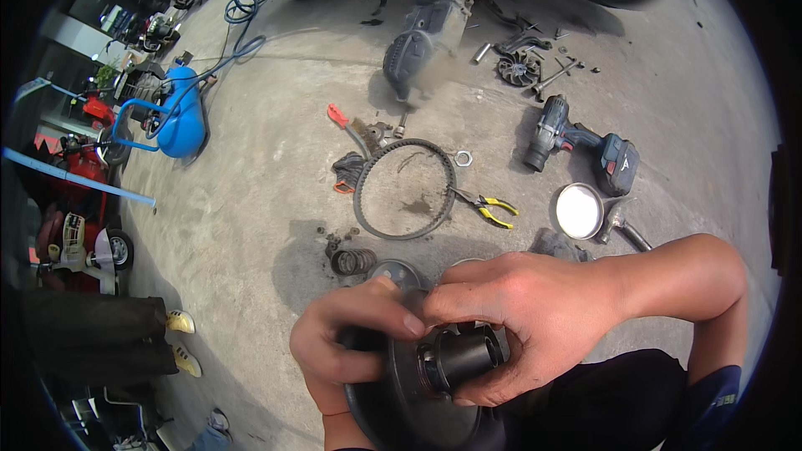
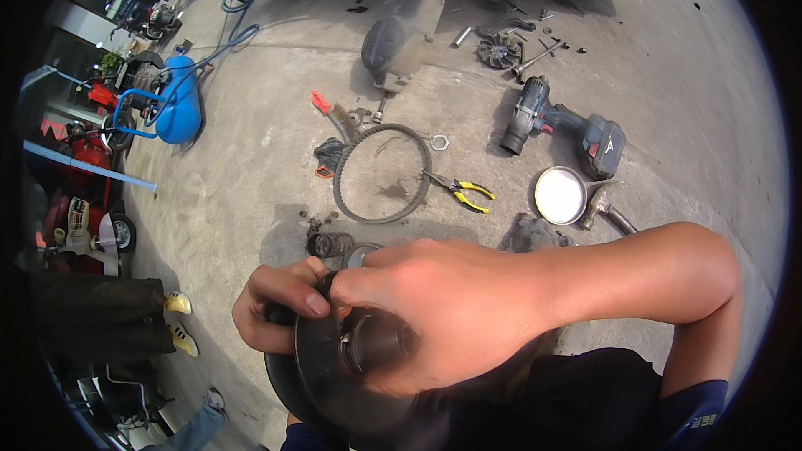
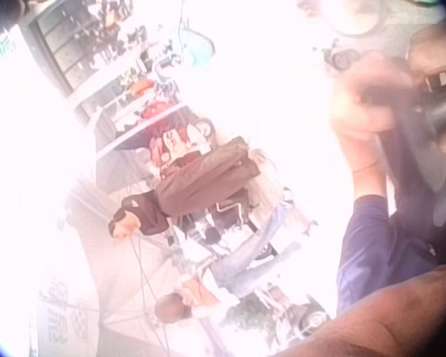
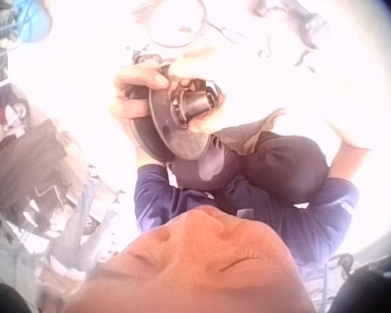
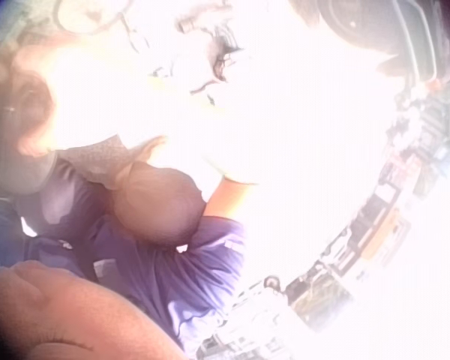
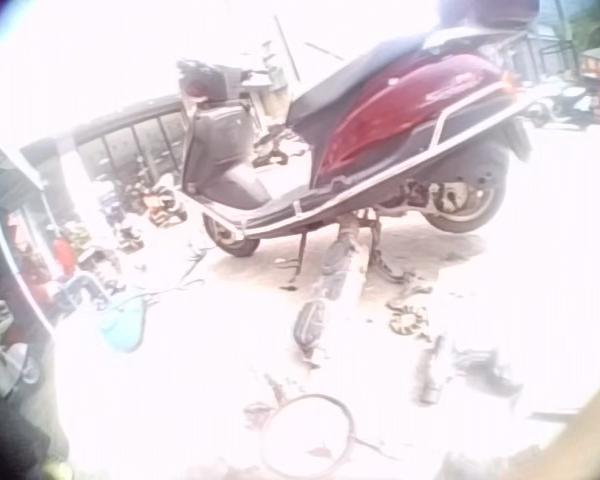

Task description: The person assembles mechanical parts on the floor, inserting a cylindrical component into a larger housing and securing it with a spring and retaining ring. They use a screwdriver to adjust the assembly and handle various small parts and tools.

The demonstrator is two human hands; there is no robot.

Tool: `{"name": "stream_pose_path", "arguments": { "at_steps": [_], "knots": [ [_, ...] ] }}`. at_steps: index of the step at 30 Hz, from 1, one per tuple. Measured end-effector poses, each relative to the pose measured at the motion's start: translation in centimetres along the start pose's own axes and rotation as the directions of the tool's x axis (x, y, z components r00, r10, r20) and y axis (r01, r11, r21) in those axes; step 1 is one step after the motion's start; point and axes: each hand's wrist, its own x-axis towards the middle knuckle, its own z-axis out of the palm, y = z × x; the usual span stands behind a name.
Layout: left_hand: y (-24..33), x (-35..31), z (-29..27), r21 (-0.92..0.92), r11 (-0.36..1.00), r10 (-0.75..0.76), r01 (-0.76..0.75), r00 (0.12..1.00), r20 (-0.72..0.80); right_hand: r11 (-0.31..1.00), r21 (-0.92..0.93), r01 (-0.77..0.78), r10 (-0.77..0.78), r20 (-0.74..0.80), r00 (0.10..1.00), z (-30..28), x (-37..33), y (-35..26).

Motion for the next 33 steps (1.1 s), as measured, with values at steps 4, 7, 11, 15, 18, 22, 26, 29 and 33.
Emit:
{"name": "stream_pose_path", "arguments": {
  "at_steps": [4, 7, 11, 15, 18, 22, 26, 29, 33],
  "knots": [
    [-0.3, 0.2, -0.8, 0.102, 0.995, -0.001, -0.006, 0.998, 0.068, 1.000, -0.001, 0.022, -0.022, -0.005, 1.000, 0.0, -0.4, 0.0],
    [-0.2, 0.2, -0.5, 0.081, 0.997, -0.012, 0.008, 0.999, 0.048, 0.998, -0.043, -0.046, 0.047, 0.002, 0.999, 0.2, -0.4, -0.5],
    [-0.4, 0.7, -0.4, 0.110, 0.994, 0.007, -0.015, 0.997, 0.072, 0.977, -0.149, -0.154, 0.165, 0.067, 0.984, -0.1, -0.2, -1.7],
    [-0.5, 0.9, -0.8, 0.084, 0.996, 0.001, -0.010, 0.995, 0.104, 0.953, -0.262, -0.148, 0.177, 0.092, 0.980, -0.5, 0.1, -2.8],
    [-0.4, 0.7, -0.8, 0.108, 0.993, -0.056, 0.046, 0.994, 0.091, 0.943, -0.312, -0.119, 0.160, 0.109, 0.981, -0.5, 0.3, -3.1],
    [-0.6, 0.6, -0.1, 0.238, 0.971, 0.011, -0.020, 0.999, 0.039, 0.951, -0.299, -0.081, 0.105, 0.063, 0.992, -0.3, 0.4, -2.9],
    [-0.9, 0.4, 0.3, 0.245, 0.967, -0.062, 0.074, 0.997, -0.056, 0.998, 0.007, -0.063, 0.063, -0.012, 0.998, -0.5, -0.1, -2.1],
    [-1.1, 0.4, -0.5, 0.071, 0.996, -0.062, 0.062, 0.998, 0.000, 0.962, 0.273, 0.013, 0.019, -0.115, 0.993, -1.0, -1.2, -0.8],
    [-1.2, 0.1, -1.7, 0.015, 0.999, -0.034, 0.033, 0.998, 0.062, 0.835, 0.546, 0.068, 0.089, -0.255, 0.963, -1.5, -4.0, 3.1]
  ]
}}
